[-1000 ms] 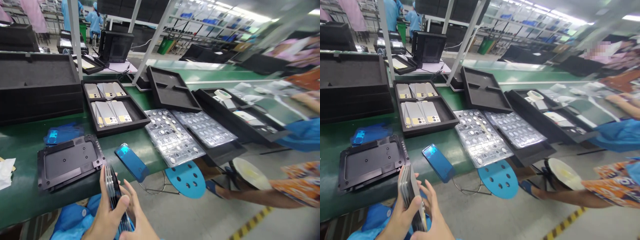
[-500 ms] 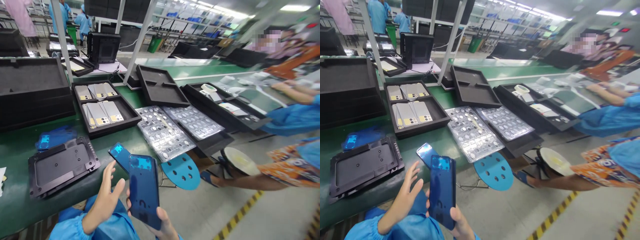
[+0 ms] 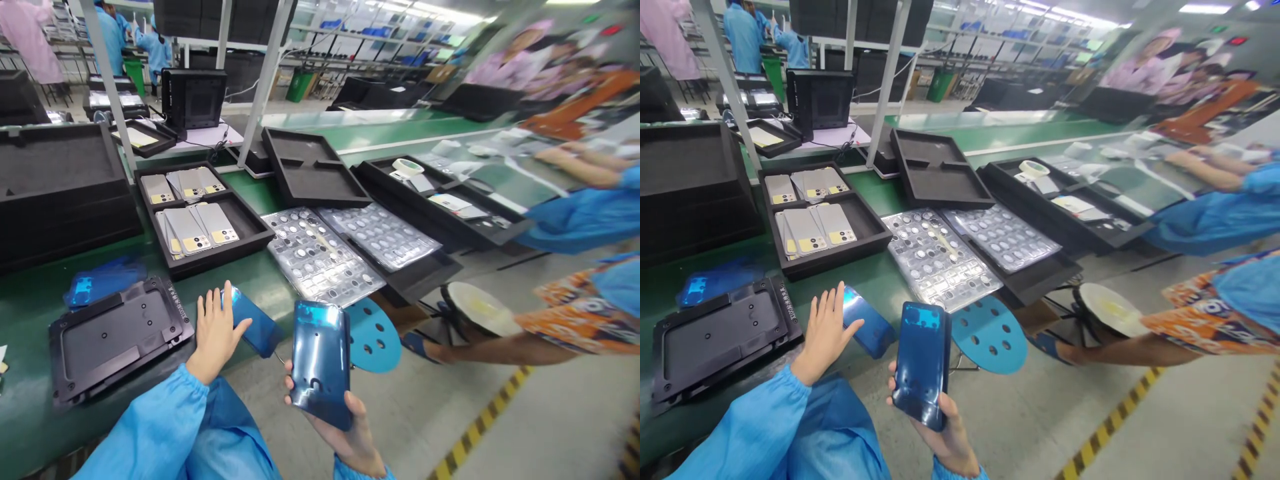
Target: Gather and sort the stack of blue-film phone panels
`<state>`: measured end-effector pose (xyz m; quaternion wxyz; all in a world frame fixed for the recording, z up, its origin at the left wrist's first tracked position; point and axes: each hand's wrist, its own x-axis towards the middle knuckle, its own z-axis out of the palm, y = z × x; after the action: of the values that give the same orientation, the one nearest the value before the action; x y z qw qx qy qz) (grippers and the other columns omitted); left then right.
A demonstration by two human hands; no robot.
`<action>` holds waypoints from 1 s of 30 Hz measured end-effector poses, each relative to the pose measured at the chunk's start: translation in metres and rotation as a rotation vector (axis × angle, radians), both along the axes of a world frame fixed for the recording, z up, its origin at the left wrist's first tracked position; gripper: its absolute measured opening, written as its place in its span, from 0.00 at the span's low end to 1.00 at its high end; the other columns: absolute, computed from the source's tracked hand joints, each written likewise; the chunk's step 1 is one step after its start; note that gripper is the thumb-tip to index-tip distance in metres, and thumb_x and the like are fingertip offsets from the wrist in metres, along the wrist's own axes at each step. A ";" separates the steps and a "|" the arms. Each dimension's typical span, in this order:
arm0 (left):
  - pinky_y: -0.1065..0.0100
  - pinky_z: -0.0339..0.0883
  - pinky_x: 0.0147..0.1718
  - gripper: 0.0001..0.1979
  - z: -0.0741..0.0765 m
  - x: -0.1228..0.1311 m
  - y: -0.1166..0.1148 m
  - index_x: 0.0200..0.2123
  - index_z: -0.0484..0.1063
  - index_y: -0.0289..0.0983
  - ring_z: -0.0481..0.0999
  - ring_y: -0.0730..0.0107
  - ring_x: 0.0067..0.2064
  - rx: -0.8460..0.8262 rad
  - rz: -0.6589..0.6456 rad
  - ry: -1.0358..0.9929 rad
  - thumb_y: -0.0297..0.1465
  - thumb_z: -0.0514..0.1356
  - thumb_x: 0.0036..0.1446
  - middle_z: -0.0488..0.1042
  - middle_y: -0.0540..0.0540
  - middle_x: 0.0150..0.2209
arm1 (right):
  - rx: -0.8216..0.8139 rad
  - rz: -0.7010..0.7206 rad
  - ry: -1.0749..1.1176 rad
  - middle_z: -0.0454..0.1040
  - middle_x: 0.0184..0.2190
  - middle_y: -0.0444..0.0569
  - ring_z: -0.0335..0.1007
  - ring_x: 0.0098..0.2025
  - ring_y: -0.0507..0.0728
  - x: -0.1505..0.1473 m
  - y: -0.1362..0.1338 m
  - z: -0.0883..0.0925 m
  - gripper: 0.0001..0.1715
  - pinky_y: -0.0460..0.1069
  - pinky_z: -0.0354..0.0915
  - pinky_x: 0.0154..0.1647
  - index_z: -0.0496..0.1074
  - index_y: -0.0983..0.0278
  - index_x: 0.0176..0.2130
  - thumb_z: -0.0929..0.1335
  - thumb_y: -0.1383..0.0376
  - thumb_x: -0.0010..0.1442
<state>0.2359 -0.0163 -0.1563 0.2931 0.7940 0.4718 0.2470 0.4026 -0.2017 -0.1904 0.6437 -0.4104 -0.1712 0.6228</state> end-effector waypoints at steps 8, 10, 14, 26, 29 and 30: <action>0.48 0.59 0.63 0.38 -0.002 -0.004 0.002 0.67 0.57 0.42 0.64 0.50 0.64 -0.127 -0.047 -0.178 0.25 0.65 0.54 0.64 0.39 0.60 | -0.029 -0.093 -0.032 0.79 0.51 0.58 0.78 0.43 0.67 0.008 0.000 -0.013 0.40 0.64 0.75 0.42 0.76 0.55 0.53 0.66 0.33 0.53; 0.55 0.66 0.58 0.37 -0.002 -0.002 0.003 0.67 0.57 0.44 0.65 0.55 0.63 -0.182 -0.039 -0.268 0.25 0.62 0.56 0.62 0.40 0.62 | -0.035 -0.109 -0.064 0.78 0.51 0.59 0.78 0.44 0.68 0.009 0.000 -0.015 0.40 0.66 0.74 0.44 0.76 0.56 0.53 0.66 0.34 0.54; 0.62 0.74 0.45 0.32 0.002 0.001 0.002 0.65 0.58 0.41 0.69 0.54 0.60 -0.317 0.021 -0.424 0.28 0.60 0.57 0.62 0.38 0.65 | -0.043 -0.165 -0.125 0.78 0.52 0.57 0.78 0.47 0.70 0.013 -0.003 -0.015 0.34 0.70 0.71 0.51 0.76 0.56 0.53 0.68 0.39 0.57; 0.65 0.77 0.41 0.44 0.033 -0.041 -0.037 0.61 0.55 0.43 0.80 0.66 0.42 -1.000 -0.169 -1.022 0.33 0.76 0.47 0.76 0.42 0.49 | -0.147 -0.036 0.005 0.80 0.50 0.58 0.77 0.51 0.73 -0.038 -0.011 0.007 0.31 0.69 0.68 0.56 0.81 0.61 0.44 0.73 0.41 0.53; 0.66 0.77 0.42 0.42 0.029 -0.046 -0.040 0.59 0.56 0.44 0.81 0.66 0.43 -0.980 -0.174 -1.096 0.31 0.76 0.47 0.77 0.45 0.46 | -0.156 0.058 0.066 0.81 0.49 0.59 0.77 0.51 0.75 -0.058 -0.017 0.016 0.32 0.69 0.68 0.55 0.81 0.61 0.41 0.73 0.39 0.51; 0.66 0.77 0.43 0.41 0.029 -0.049 -0.041 0.58 0.57 0.44 0.81 0.66 0.43 -0.958 -0.165 -1.113 0.31 0.76 0.46 0.77 0.46 0.45 | -0.154 0.088 0.088 0.81 0.49 0.58 0.77 0.52 0.74 -0.061 -0.019 0.020 0.32 0.68 0.68 0.55 0.81 0.60 0.43 0.73 0.39 0.51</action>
<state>0.1873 -0.0571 -0.1272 0.8211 0.3692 0.2483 0.3574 0.3416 -0.2211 -0.1707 0.5892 -0.4230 -0.1122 0.6792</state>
